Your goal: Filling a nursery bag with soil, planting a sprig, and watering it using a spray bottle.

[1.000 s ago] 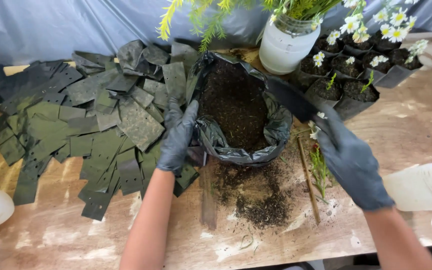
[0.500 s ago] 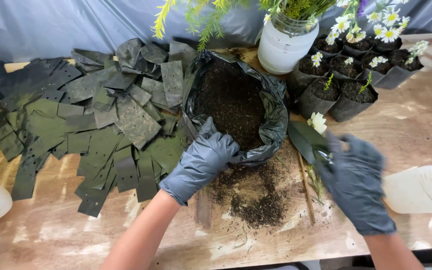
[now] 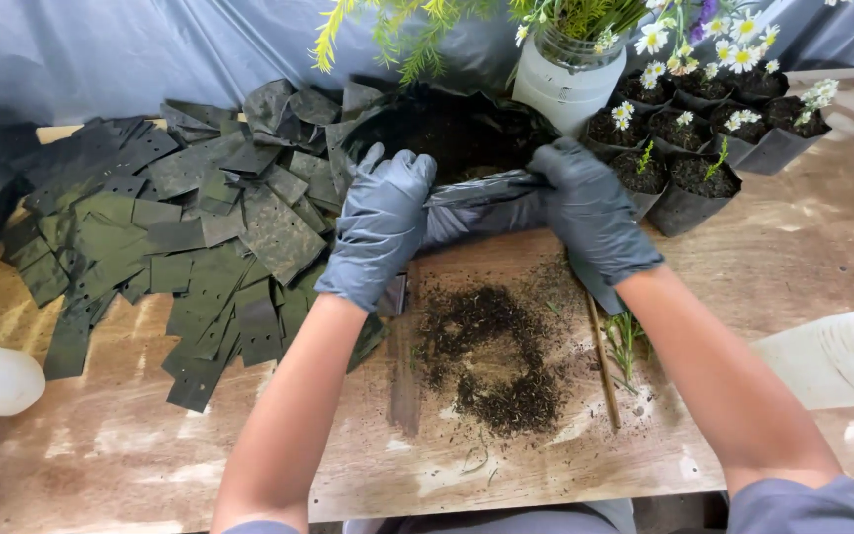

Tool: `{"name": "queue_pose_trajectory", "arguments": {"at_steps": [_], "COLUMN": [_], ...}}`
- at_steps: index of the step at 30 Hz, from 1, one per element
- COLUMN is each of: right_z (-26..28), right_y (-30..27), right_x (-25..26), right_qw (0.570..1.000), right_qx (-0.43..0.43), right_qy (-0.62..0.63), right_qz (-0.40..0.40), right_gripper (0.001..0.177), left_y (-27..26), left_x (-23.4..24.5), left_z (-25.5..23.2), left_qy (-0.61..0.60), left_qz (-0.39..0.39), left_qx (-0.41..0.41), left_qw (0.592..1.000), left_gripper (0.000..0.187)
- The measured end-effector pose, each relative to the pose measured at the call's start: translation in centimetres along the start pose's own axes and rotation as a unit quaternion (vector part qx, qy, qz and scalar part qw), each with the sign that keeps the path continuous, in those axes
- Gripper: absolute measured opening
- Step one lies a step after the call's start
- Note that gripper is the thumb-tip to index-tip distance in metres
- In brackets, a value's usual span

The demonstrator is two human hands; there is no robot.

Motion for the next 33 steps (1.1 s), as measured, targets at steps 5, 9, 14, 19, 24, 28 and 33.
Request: {"name": "queue_pose_trajectory", "arguments": {"at_steps": [5, 9, 14, 19, 24, 28, 33], "right_z": [5.2, 0.2, 3.3, 6.8, 7.7, 11.1, 13.3], "right_y": [1.3, -2.7, -6.1, -4.1, 1.3, 3.2, 3.9], "right_x": [1.6, -0.8, 3.1, 4.9, -0.4, -2.7, -3.5], "right_qw": [0.947, 0.997, 0.992, 0.971, 0.970, 0.955, 0.939], "right_qx": [-0.211, 0.021, 0.053, 0.047, 0.045, -0.031, -0.039], "right_qy": [0.243, -0.058, -0.060, -0.082, -0.002, -0.047, -0.103], "right_qz": [0.021, 0.044, 0.097, 0.219, 0.239, 0.293, 0.327], "right_gripper": [0.012, 0.023, 0.012, 0.030, 0.030, 0.084, 0.066], "left_y": [1.3, -2.5, -10.1, -10.7, -7.4, -3.3, -0.5], "left_x": [-7.6, -8.7, -4.7, -0.3, 0.8, -0.7, -2.7], "left_z": [5.5, 6.1, 1.5, -4.3, -5.9, -2.8, 0.1], "left_qy": [0.146, 0.224, 0.233, 0.203, 0.193, 0.029, -0.027], "left_qz": [-0.051, -0.215, -0.068, 0.048, 0.054, -0.035, -0.003], "left_qx": [0.073, 0.016, -0.276, -0.256, -0.225, -0.104, -0.011], "left_qw": [0.985, 0.950, 0.930, 0.944, 0.954, 0.994, 1.000], "left_gripper": [0.056, 0.036, 0.010, 0.026, 0.037, 0.021, 0.050]}}
Point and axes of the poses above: each hand's wrist, its own y-axis towards the middle knuckle, its own x-axis out of the back of the hand, z = x × y, the point moved 4 cm from there along y, towards the middle knuckle, and after that the axes turned 5 degrees about -z, right-handed, at the moved point
